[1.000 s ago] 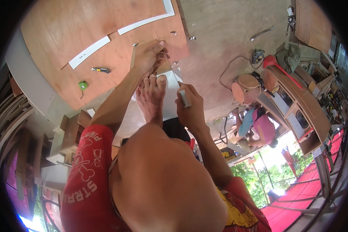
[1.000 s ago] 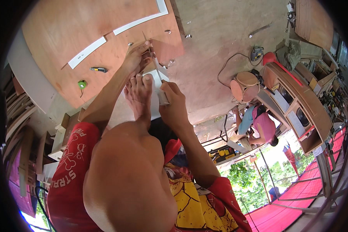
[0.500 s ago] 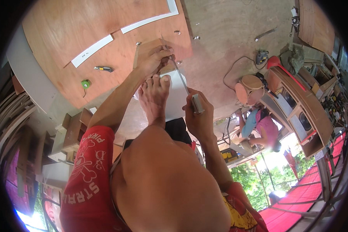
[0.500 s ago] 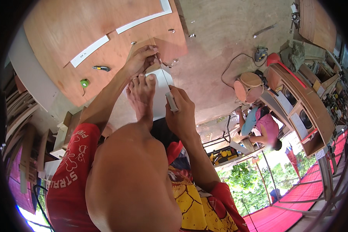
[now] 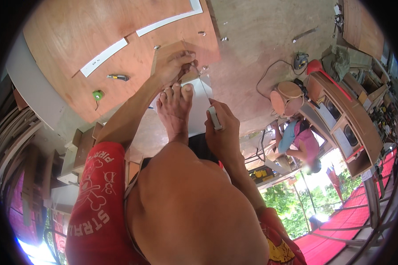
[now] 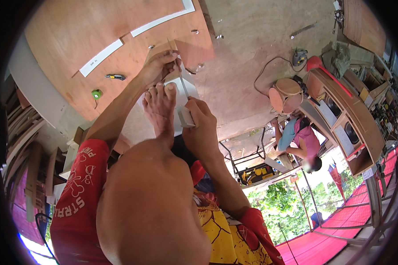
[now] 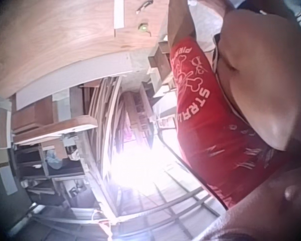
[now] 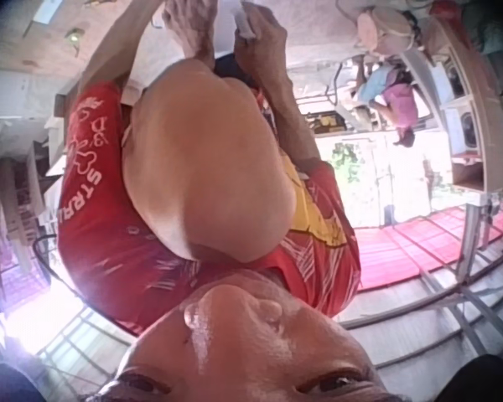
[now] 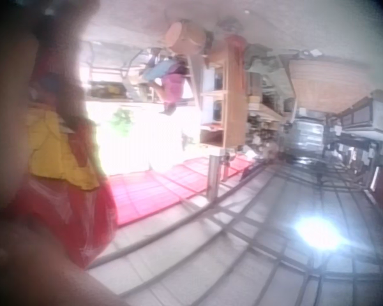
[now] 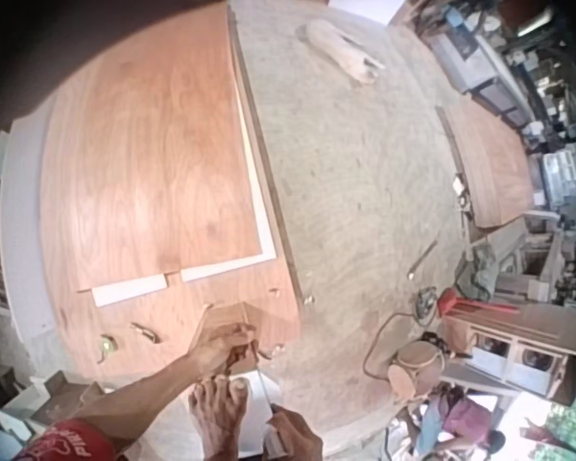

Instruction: The person sands a white rectangular piece of wood with a sanding block, then pours a yellow liquid finish from a metal can onto a wooden board and spreads it with a scraper. The person continues to apply the finish to the board's surface.

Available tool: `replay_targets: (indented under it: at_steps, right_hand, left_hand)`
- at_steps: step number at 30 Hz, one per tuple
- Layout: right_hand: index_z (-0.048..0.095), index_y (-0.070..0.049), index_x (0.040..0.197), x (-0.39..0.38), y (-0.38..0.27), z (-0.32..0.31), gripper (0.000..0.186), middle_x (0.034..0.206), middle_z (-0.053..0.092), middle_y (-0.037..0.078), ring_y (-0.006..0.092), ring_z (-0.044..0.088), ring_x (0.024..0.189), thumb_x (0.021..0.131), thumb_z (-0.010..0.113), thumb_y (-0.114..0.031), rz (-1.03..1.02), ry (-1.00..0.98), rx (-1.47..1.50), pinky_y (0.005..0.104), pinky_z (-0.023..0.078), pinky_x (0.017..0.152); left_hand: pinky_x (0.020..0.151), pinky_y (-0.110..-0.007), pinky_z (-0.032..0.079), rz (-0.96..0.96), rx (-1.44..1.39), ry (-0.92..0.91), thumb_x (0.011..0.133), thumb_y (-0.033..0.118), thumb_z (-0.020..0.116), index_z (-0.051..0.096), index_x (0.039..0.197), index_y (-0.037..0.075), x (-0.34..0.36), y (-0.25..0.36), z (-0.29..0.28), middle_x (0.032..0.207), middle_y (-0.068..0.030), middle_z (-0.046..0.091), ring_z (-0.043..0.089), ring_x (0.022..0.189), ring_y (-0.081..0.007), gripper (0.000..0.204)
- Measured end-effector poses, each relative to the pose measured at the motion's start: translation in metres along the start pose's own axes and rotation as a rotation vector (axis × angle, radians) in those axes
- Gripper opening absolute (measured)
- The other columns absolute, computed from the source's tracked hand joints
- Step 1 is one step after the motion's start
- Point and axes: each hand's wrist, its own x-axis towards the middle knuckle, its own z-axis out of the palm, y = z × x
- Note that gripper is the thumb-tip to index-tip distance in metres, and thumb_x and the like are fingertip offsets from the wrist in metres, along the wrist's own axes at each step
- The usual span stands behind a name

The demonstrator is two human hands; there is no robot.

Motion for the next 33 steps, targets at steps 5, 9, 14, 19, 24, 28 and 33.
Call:
replay_targets:
  at_steps: [5, 9, 14, 19, 24, 28, 33]
  right_hand:
    - [0.067, 0.003, 0.119, 0.002, -0.003, -0.001, 0.028, 0.113, 0.071, 0.026, 0.0472, 0.072, 0.098, 0.092, 0.062, 0.006, 0.021, -0.019, 0.036, 0.0465, 0.058, 0.081]
    - [0.066, 0.003, 0.118, 0.003, -0.002, -0.002, 0.028, 0.111, 0.071, 0.026, 0.0471, 0.071, 0.097, 0.09, 0.063, 0.007, 0.026, -0.045, 0.027, 0.0462, 0.058, 0.08]
    - [0.066, 0.003, 0.121, 0.001, 0.009, 0.003, 0.037, 0.113, 0.07, 0.025, 0.0467, 0.071, 0.098, 0.085, 0.066, 0.01, 0.027, -0.017, 0.071, 0.0434, 0.058, 0.08]
    - [0.066, 0.004, 0.121, 0.008, 0.013, 0.013, 0.036, 0.109, 0.07, 0.024, 0.0455, 0.071, 0.095, 0.086, 0.065, 0.01, -0.049, 0.052, 0.078, 0.0437, 0.057, 0.079]
    - [0.065, 0.002, 0.111, -0.003, 0.042, 0.019, 0.018, 0.099, 0.069, 0.024, 0.0395, 0.074, 0.094, 0.093, 0.061, 0.004, -0.062, -0.006, -0.047, 0.0433, 0.057, 0.076]
    - [0.064, 0.001, 0.105, 0.008, 0.041, 0.009, 0.019, 0.09, 0.067, 0.025, 0.0467, 0.068, 0.088, 0.086, 0.065, 0.005, 0.204, -0.039, 0.198, 0.0508, 0.055, 0.074]
    - [0.059, -0.001, 0.096, 0.0, 0.021, 0.0, 0.008, 0.09, 0.071, 0.018, 0.0319, 0.075, 0.079, 0.092, 0.065, 0.002, 0.175, 0.038, 0.079, 0.0378, 0.056, 0.07]
  left_hand:
    - [0.077, -0.026, 0.054, -0.012, 0.036, -0.017, 0.111, 0.03, 0.062, 0.062, 0.126, 0.005, 0.002, -0.002, -0.002, 0.101, -0.0045, 0.067, 0.065, 0.084, -0.0104, 0.029]
    - [0.078, -0.023, 0.052, -0.006, 0.115, -0.02, 0.111, 0.033, 0.062, 0.064, 0.127, 0.007, 0.001, 0.003, -0.004, 0.103, -0.0031, 0.067, 0.057, 0.082, -0.0064, 0.03]
    - [0.078, -0.022, 0.049, -0.002, 0.084, 0.072, 0.11, 0.033, 0.064, 0.064, 0.128, 0.007, -0.006, 0.009, 0.011, 0.103, -0.0023, 0.067, 0.053, 0.081, -0.0051, 0.032]
    - [0.076, -0.022, 0.047, 0.054, 0.023, -0.001, 0.109, 0.031, 0.066, 0.066, 0.123, 0.005, 0.005, 0.004, 0.002, 0.1, -0.0028, 0.066, 0.053, 0.082, -0.0078, 0.029]
    - [0.067, -0.021, 0.047, 0.008, 0.199, 0.154, 0.112, 0.022, 0.06, 0.067, 0.121, 0.002, 0.019, -0.012, -0.019, 0.09, -0.0038, 0.064, 0.056, 0.077, -0.0089, 0.023]
    - [0.065, -0.022, 0.043, 0.048, 0.147, 0.124, 0.109, 0.026, 0.064, 0.066, 0.106, 0.006, 0.007, -0.018, 0.005, 0.09, -0.0027, 0.065, 0.054, 0.075, -0.007, 0.02]
    - [0.068, -0.023, 0.042, 0.055, 0.118, 0.115, 0.108, 0.03, 0.065, 0.063, 0.101, 0.009, 0.012, -0.002, 0.008, 0.093, -0.004, 0.069, 0.055, 0.077, -0.0064, 0.022]
